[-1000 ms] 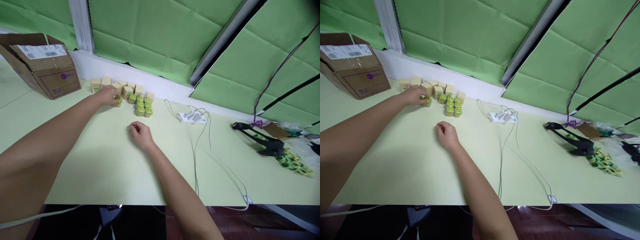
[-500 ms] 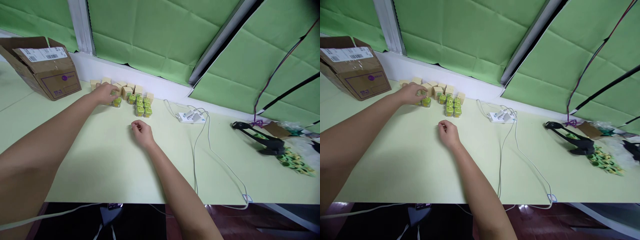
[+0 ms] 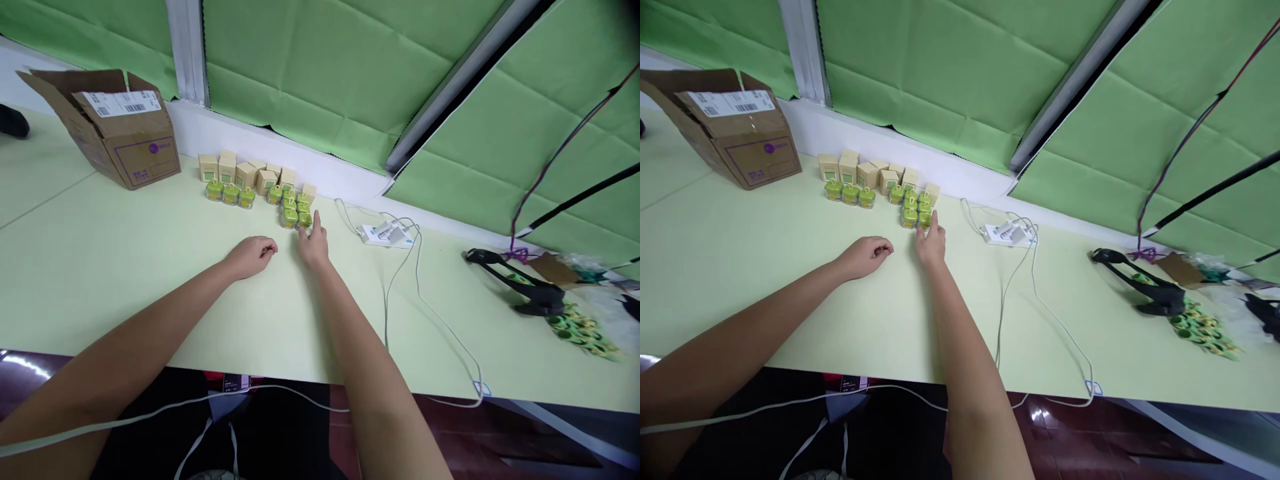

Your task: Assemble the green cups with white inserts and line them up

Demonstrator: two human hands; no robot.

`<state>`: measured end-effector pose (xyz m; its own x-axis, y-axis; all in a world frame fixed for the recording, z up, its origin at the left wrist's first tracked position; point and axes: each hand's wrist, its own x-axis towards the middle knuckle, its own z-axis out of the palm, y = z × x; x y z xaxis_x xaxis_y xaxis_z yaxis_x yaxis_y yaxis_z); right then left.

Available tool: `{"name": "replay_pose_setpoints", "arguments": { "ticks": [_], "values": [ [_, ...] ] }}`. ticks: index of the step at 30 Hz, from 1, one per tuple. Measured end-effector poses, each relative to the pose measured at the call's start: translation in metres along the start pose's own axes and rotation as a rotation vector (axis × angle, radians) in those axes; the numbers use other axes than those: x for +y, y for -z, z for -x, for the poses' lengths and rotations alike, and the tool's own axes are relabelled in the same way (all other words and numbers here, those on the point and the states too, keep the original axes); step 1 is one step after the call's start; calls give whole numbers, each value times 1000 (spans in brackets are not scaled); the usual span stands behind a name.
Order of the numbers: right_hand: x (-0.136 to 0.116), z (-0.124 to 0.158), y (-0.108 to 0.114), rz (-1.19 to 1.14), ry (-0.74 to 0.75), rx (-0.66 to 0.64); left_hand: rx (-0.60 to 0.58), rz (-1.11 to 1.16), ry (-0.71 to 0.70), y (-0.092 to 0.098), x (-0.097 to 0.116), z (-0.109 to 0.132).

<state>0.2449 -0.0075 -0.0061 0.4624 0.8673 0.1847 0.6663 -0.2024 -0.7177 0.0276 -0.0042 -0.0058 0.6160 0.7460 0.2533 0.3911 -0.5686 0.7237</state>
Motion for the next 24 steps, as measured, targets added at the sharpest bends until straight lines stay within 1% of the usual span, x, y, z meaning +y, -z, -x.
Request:
{"name": "replay_pose_setpoints", "arguments": {
  "ticks": [2, 4, 5, 8, 12, 17, 20, 24],
  "values": [
    [-6, -9, 3, 45, -6, -55, -20, 22, -10, 4, -4, 0],
    [-9, -14, 3, 46, -20, -66, -29, 43, 4, 8, -5, 2],
    [-9, -16, 2, 38, -28, -48, -32, 49, 9, 9, -5, 3],
    [-7, -13, -5, 23, -38, 64, -42, 57, 14, 10, -5, 6],
    [1, -9, -11, -36, 9, 158, -55, 55, 17, 9, -5, 6],
    [12, -10, -11, -136, 52, 279, -52, 73, 31, 9, -8, 6],
    [14, -3, -11, -184, 21, 302, -7, 91, 46, 10, -9, 5],
    [9, 16, -11, -221, 20, 275, 58, 92, 63, 12, -11, 2]
  ]
}}
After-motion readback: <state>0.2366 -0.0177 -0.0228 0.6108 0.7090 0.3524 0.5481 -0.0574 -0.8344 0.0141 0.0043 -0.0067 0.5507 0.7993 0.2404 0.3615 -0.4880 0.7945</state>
